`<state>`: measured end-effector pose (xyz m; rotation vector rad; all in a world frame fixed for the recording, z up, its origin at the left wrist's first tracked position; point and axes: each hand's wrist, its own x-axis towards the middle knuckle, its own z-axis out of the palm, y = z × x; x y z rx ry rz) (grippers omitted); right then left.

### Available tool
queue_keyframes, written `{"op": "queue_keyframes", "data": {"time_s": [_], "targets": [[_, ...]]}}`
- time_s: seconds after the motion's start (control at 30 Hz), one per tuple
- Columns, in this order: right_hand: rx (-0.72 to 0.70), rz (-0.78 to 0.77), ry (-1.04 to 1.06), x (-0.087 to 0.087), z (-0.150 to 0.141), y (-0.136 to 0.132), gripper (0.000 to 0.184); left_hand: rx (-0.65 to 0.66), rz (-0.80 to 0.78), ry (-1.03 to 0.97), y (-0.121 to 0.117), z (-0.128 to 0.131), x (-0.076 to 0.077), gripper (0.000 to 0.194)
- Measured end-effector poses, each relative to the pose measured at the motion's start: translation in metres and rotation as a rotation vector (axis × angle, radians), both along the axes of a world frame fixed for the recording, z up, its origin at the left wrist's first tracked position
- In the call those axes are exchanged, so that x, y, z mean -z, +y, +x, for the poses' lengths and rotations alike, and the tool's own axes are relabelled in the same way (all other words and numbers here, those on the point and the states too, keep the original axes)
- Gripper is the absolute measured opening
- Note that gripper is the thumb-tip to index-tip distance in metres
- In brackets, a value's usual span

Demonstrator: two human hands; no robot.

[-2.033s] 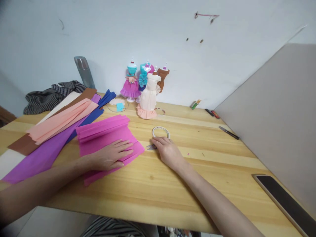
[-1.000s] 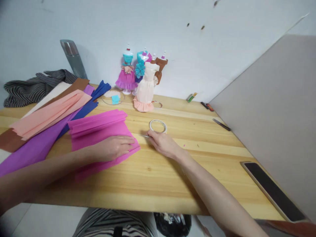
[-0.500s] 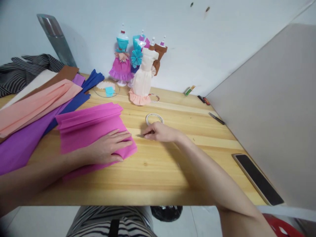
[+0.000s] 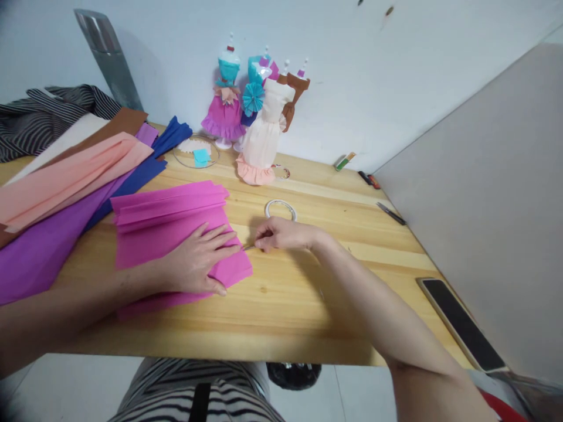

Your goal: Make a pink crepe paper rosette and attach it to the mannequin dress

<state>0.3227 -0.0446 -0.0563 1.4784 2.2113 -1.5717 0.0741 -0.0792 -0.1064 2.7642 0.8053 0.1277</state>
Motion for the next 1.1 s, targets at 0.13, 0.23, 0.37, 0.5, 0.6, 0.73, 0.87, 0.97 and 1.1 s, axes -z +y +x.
{"op": "queue_keyframes", "data": {"time_s": [0.13, 0.23, 0.37, 0.5, 0.6, 0.73, 0.87, 0.97, 1.1], "targets": [[0.026, -0.002, -0.022, 0.003, 0.0, -0.004, 0.026, -0.054, -0.003, -0.033, -0.004, 0.003, 0.003, 0.091], [0.034, 0.009, -0.047, 0.001, 0.005, -0.003, 0.026, -0.062, -0.006, -0.058, -0.005, 0.003, 0.007, 0.092], [0.038, -0.008, -0.052, 0.003, 0.006, -0.002, 0.025, -0.068, -0.021, -0.08, -0.004, 0.002, 0.01, 0.093], [0.026, -0.037, -0.021, 0.008, 0.0, -0.002, 0.026, -0.072, -0.047, -0.07, -0.004, 0.002, 0.007, 0.094], [0.024, -0.024, -0.041, 0.006, -0.002, -0.001, 0.026, -0.071, -0.052, -0.061, -0.004, 0.003, 0.006, 0.093], [0.011, -0.013, -0.075, 0.005, -0.003, 0.0, 0.029, -0.07, -0.043, -0.05, -0.004, 0.003, 0.006, 0.093], [0.01, -0.054, -0.083, 0.01, -0.008, 0.002, 0.032, -0.066, -0.046, -0.019, -0.004, 0.003, 0.005, 0.094], [0.012, -0.062, -0.113, 0.011, -0.011, 0.003, 0.032, -0.061, -0.037, -0.019, -0.004, 0.002, 0.005, 0.095], [0.042, -0.065, -0.132, 0.007, -0.014, 0.002, 0.031, -0.059, -0.016, -0.058, -0.004, 0.002, 0.007, 0.094]]}}
